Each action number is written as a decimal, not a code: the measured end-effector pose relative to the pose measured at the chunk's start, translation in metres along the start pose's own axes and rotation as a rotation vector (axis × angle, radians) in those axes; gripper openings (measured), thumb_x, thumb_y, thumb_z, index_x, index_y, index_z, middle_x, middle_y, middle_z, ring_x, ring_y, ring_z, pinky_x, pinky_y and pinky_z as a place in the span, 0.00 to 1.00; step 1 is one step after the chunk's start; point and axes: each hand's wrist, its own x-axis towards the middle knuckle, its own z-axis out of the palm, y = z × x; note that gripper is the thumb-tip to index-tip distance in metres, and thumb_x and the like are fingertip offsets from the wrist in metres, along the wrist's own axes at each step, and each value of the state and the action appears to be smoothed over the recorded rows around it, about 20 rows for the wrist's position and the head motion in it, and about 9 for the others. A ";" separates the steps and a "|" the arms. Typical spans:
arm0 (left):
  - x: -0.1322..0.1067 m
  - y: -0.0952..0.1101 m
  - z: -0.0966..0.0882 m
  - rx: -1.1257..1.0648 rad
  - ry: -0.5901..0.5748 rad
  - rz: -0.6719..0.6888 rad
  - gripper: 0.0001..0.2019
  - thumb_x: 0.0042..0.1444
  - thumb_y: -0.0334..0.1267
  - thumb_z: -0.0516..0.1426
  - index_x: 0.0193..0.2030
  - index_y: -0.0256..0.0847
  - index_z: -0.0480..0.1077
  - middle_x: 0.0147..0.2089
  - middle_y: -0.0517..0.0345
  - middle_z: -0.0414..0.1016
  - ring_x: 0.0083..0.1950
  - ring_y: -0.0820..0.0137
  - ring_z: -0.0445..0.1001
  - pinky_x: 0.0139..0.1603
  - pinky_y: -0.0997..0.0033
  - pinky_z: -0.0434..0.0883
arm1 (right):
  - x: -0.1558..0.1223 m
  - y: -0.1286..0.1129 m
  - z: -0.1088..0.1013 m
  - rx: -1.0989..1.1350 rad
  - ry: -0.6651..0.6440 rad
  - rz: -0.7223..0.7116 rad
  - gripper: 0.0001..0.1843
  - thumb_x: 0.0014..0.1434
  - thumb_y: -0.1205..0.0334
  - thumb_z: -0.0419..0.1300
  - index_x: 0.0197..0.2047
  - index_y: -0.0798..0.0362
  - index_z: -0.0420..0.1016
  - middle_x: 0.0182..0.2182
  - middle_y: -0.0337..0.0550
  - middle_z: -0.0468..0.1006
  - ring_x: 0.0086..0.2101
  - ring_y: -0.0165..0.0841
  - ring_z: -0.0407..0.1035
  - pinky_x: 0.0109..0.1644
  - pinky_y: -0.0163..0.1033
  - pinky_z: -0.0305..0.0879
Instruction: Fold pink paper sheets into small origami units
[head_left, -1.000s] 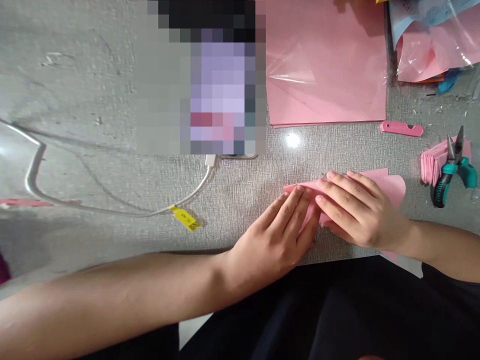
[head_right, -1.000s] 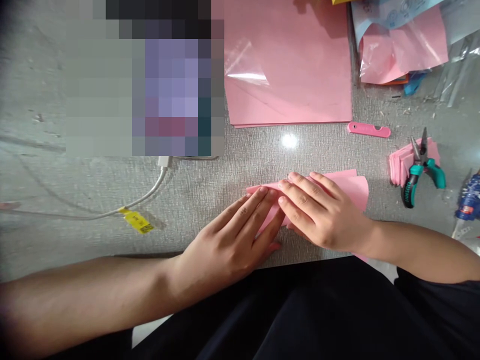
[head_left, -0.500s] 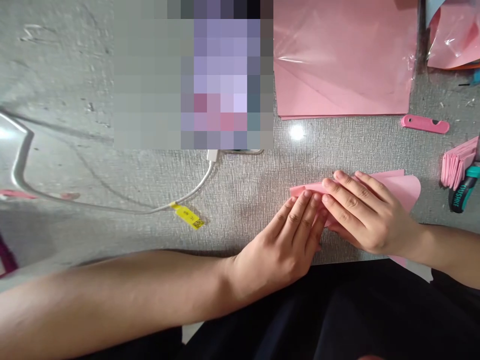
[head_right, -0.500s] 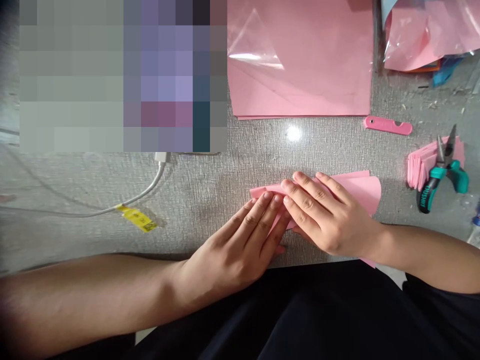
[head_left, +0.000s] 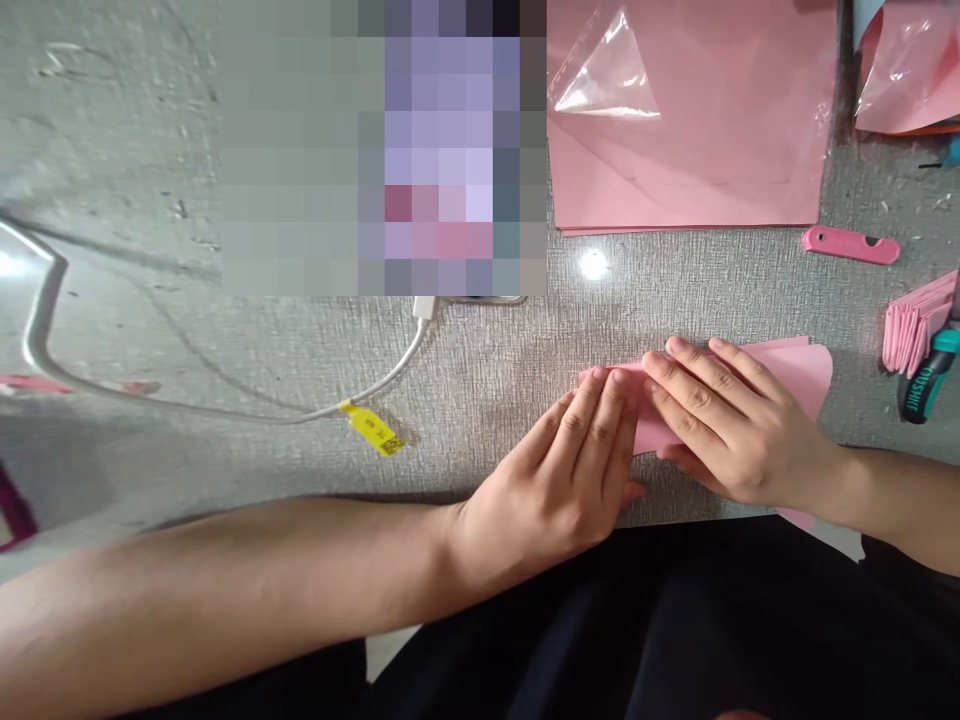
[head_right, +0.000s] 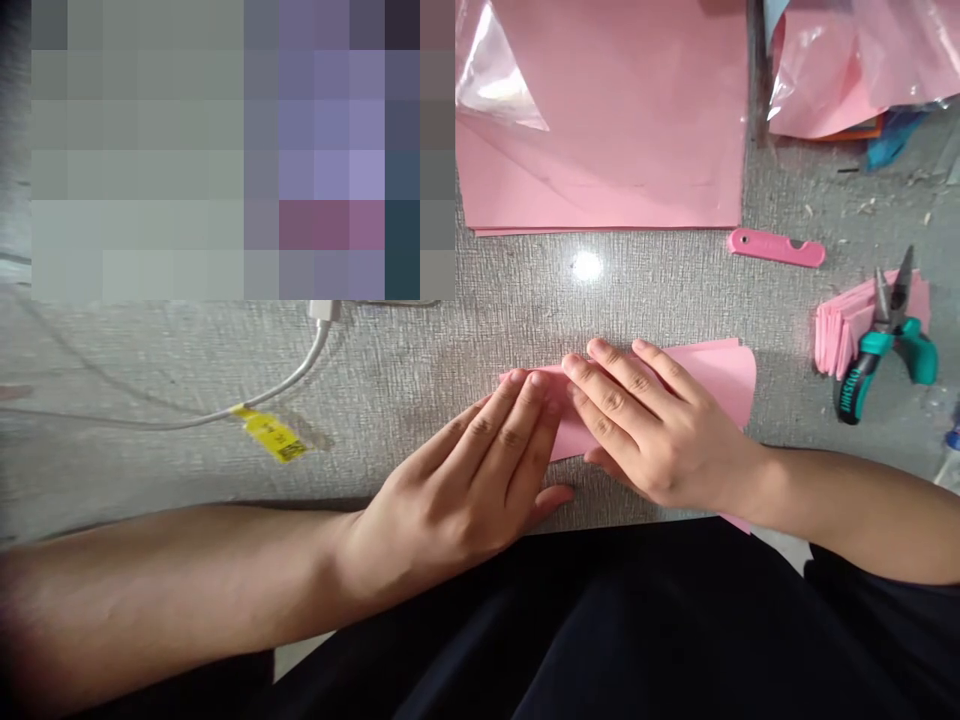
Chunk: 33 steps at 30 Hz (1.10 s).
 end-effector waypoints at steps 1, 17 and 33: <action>0.000 0.000 0.000 0.017 -0.011 -0.018 0.35 0.85 0.51 0.51 0.70 0.10 0.74 0.67 0.23 0.83 0.65 0.47 0.88 0.61 0.57 0.87 | 0.000 0.000 0.000 0.000 -0.006 0.003 0.29 0.83 0.56 0.56 0.72 0.73 0.76 0.69 0.66 0.82 0.68 0.57 0.78 0.69 0.62 0.79; 0.002 -0.002 0.003 -0.011 0.031 0.038 0.30 0.83 0.49 0.55 0.64 0.13 0.79 0.60 0.27 0.88 0.61 0.47 0.90 0.61 0.55 0.88 | 0.000 -0.001 0.001 0.015 -0.012 0.013 0.29 0.83 0.57 0.54 0.75 0.70 0.74 0.72 0.63 0.79 0.71 0.54 0.77 0.73 0.60 0.77; 0.001 -0.007 0.006 -0.076 -0.022 -0.007 0.22 0.81 0.47 0.55 0.63 0.27 0.77 0.68 0.31 0.84 0.67 0.51 0.86 0.66 0.59 0.84 | 0.004 -0.006 -0.001 -0.066 0.049 0.013 0.25 0.82 0.60 0.57 0.67 0.74 0.81 0.65 0.62 0.86 0.63 0.50 0.84 0.68 0.52 0.83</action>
